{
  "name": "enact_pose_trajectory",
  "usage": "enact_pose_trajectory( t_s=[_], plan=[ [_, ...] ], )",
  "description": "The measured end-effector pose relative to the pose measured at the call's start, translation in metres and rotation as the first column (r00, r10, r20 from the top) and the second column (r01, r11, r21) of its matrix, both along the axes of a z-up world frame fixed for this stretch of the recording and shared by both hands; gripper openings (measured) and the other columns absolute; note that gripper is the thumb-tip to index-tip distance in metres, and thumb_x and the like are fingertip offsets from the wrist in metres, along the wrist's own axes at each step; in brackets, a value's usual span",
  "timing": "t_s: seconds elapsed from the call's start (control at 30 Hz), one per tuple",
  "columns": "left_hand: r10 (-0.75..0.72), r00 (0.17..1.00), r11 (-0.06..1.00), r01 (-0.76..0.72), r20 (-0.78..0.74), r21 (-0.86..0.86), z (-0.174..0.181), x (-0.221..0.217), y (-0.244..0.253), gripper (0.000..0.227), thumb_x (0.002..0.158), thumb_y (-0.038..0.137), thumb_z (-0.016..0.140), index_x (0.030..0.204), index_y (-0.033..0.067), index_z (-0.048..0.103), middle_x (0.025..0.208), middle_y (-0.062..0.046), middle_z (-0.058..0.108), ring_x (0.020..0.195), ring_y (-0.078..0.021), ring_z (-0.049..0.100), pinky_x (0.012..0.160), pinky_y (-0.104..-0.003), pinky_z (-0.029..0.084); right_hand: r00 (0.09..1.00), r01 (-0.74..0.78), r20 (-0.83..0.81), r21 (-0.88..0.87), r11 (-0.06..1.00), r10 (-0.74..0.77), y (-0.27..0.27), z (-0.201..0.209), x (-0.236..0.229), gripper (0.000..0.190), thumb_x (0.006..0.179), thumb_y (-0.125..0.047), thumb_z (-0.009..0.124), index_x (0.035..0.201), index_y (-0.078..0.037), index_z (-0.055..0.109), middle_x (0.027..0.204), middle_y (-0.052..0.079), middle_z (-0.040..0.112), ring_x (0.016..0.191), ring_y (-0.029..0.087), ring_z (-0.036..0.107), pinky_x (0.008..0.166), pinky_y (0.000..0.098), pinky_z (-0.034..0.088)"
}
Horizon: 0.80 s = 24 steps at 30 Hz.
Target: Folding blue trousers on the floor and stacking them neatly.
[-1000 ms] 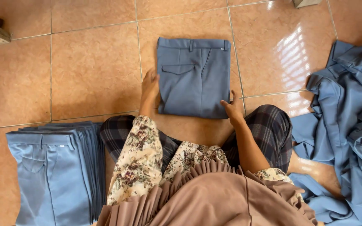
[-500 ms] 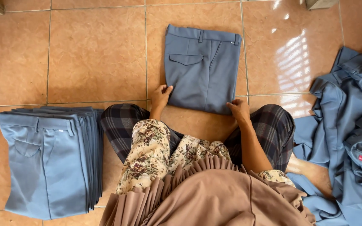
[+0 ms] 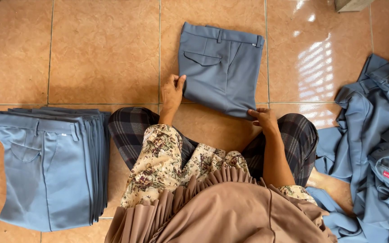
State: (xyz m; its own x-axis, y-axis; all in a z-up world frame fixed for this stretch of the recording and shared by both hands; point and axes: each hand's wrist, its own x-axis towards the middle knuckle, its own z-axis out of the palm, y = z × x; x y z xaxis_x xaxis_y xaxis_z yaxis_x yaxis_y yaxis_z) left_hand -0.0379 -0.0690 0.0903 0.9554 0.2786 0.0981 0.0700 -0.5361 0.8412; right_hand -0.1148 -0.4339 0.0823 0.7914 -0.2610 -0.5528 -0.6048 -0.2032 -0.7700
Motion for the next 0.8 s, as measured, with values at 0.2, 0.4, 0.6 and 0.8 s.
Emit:
enact_pose_trajectory(
  t_s=[0.2, 0.4, 0.6, 0.8],
  plan=[
    [-0.145, 0.949, 0.936, 0.223, -0.279, 0.274, 0.017, 0.020, 0.021, 0.036, 0.098, 0.053, 0.064, 0.102, 0.0170, 0.068, 0.086, -0.006, 0.075, 0.086, -0.0273, 0.074, 0.074, -0.044, 0.058, 0.994, 0.022, 0.107, 0.011, 1.000, -0.023, -0.010, -0.002, 0.001, 0.032, 0.083, -0.029, 0.086, 0.100, -0.004, 0.077, 0.078, 0.006, 0.072, 0.076, 0.013, 0.071, 0.065, 0.0220, 0.056],
    [-0.279, 0.804, 0.943, 0.333, -0.525, 0.009, -0.024, 0.005, 0.048, 0.044, 0.087, 0.042, 0.079, 0.105, 0.0027, 0.072, 0.075, -0.013, 0.073, 0.073, -0.0260, 0.074, 0.067, -0.039, 0.058, 0.989, -0.140, 0.030, -0.155, 0.978, 0.146, -0.010, -0.007, -0.003, 0.029, 0.084, -0.029, 0.083, 0.096, -0.003, 0.077, 0.064, 0.004, 0.065, 0.055, 0.011, 0.057, 0.052, 0.0215, 0.045],
    [-0.192, 0.858, 0.976, 0.216, -0.476, -0.004, -0.083, -0.019, 0.053, 0.039, 0.084, 0.045, 0.080, 0.101, 0.0106, 0.076, 0.096, -0.017, 0.075, 0.098, -0.0367, 0.072, 0.083, -0.045, 0.057, 0.988, -0.149, 0.008, -0.225, 0.963, 0.155, -0.006, -0.028, 0.000, 0.029, 0.080, -0.029, 0.081, 0.100, -0.009, 0.077, 0.065, 0.002, 0.066, 0.057, 0.013, 0.060, 0.056, 0.0233, 0.045],
    [-0.040, 0.894, 0.997, 0.004, -0.446, -0.083, -0.103, -0.009, 0.040, 0.036, 0.085, 0.052, 0.079, 0.111, 0.0262, 0.073, 0.102, -0.001, 0.075, 0.098, -0.0202, 0.073, 0.083, -0.034, 0.058, 0.986, -0.044, 0.152, -0.182, 0.982, 0.072, -0.007, -0.023, 0.005, 0.035, 0.084, -0.023, 0.080, 0.117, -0.013, 0.073, 0.083, 0.003, 0.073, 0.070, 0.012, 0.068, 0.062, 0.0245, 0.051]
  ],
)
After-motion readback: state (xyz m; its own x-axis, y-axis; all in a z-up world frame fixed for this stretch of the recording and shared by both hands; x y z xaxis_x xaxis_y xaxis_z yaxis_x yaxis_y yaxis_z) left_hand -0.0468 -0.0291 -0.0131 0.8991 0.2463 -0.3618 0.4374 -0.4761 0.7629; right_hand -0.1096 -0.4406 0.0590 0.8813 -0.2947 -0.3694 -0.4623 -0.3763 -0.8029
